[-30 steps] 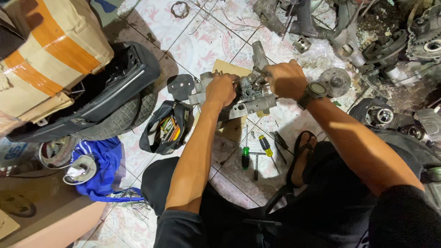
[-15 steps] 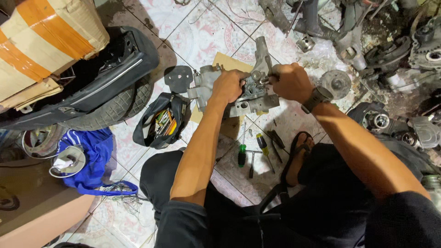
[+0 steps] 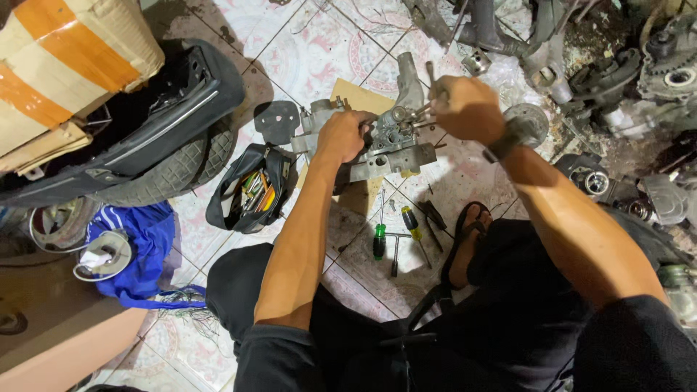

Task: The person sits on a low chair and works on a disassembled engine block placed on a piece of cardboard on the floor. They use a screwdriver to remove a bolt, then use their hands to remove a small internal component from the engine block. They then reach into a tool bag to retrieve another tool.

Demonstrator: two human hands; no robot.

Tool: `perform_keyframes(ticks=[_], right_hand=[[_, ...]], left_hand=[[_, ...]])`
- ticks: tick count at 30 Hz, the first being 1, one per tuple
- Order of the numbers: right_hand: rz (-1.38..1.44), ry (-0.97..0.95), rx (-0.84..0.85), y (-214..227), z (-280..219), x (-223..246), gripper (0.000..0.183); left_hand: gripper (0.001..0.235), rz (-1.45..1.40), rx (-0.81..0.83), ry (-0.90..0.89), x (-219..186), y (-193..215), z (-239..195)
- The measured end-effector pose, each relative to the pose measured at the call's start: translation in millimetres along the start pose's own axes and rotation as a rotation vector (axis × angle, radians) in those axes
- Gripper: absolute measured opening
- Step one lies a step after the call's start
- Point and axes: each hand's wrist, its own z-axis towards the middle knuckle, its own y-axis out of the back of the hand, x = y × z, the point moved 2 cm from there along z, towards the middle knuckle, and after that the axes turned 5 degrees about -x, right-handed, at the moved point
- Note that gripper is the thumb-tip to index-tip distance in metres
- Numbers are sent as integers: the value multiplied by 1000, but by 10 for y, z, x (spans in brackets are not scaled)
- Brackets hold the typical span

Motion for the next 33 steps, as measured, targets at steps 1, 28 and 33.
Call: perform_keyframes(ticks=[1,28,33], right_hand=[[57,8,12,153,-45,83,22],[-408,853,-372,-524,-227,446,11],[-467,866,-383,-371,-294,560,16]], left_hand=[[24,9,11,-9,-28,42,-24],[20,5,111,-20,14,-103,-313],[11,-32,65,-53,8,-162,-309]])
